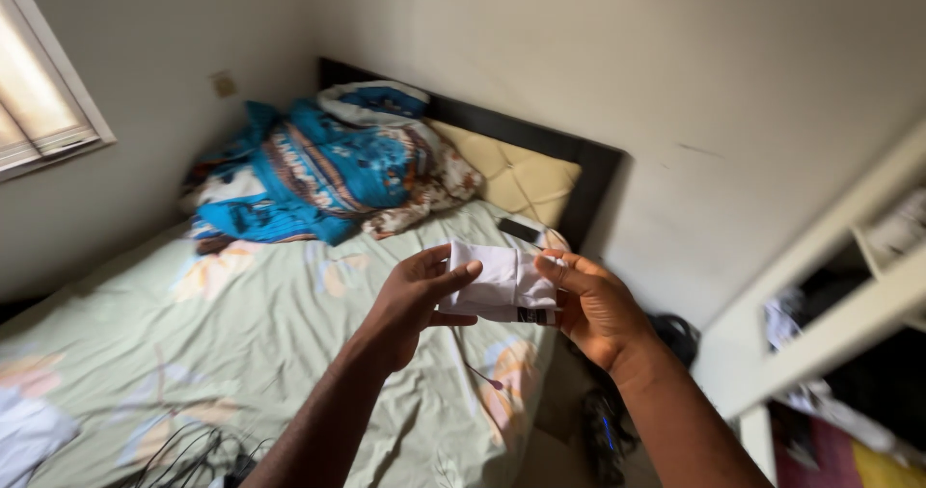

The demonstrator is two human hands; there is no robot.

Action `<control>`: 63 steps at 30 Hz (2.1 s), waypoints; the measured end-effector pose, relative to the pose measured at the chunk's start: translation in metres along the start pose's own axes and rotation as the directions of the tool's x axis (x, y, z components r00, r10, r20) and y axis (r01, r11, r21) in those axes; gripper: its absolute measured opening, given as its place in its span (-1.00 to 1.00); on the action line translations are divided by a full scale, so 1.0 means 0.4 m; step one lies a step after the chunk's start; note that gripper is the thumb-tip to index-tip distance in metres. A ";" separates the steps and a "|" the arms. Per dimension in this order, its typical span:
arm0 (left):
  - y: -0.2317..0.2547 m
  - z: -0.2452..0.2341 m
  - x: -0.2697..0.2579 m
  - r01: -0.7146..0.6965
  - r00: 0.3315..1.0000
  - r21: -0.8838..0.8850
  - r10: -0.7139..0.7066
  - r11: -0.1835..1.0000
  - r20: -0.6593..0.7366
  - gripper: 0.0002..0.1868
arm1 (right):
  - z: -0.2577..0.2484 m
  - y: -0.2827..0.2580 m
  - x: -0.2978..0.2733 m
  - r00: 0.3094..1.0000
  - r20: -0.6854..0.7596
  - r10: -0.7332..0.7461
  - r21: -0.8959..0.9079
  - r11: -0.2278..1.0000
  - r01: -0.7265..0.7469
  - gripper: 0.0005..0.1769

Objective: Organizing various items by picking them up from a bed and placing them into a drawer.

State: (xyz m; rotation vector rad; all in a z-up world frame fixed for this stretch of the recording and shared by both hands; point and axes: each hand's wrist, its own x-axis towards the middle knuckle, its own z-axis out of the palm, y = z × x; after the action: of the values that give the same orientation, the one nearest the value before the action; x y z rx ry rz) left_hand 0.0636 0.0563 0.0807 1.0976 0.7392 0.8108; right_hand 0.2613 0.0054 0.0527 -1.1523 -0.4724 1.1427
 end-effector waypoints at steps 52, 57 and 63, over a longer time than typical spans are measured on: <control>-0.964 1.951 -0.017 0.857 0.364 0.115 -0.749 0.502 0.555 -0.56 | -1.861 -0.303 -0.653 0.537 -0.842 -0.037 0.304 0.791 0.531 -0.73; -1.068 2.152 0.099 0.907 0.292 0.013 -0.653 0.420 0.699 -0.53 | -2.003 -0.398 -0.556 0.581 -0.813 0.039 0.434 0.706 0.560 -0.31; -1.051 2.329 0.204 0.849 0.241 0.236 -0.744 0.473 0.623 -0.51 | -2.166 -0.487 -0.434 0.636 -0.769 -0.067 0.425 0.689 0.587 -0.44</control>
State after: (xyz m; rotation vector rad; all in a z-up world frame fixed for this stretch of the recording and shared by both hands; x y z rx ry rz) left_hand 0.9672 -0.4069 -0.0613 0.6060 0.4901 -0.4616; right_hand 0.9681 -0.5453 -0.0730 -0.7235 0.3102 0.3550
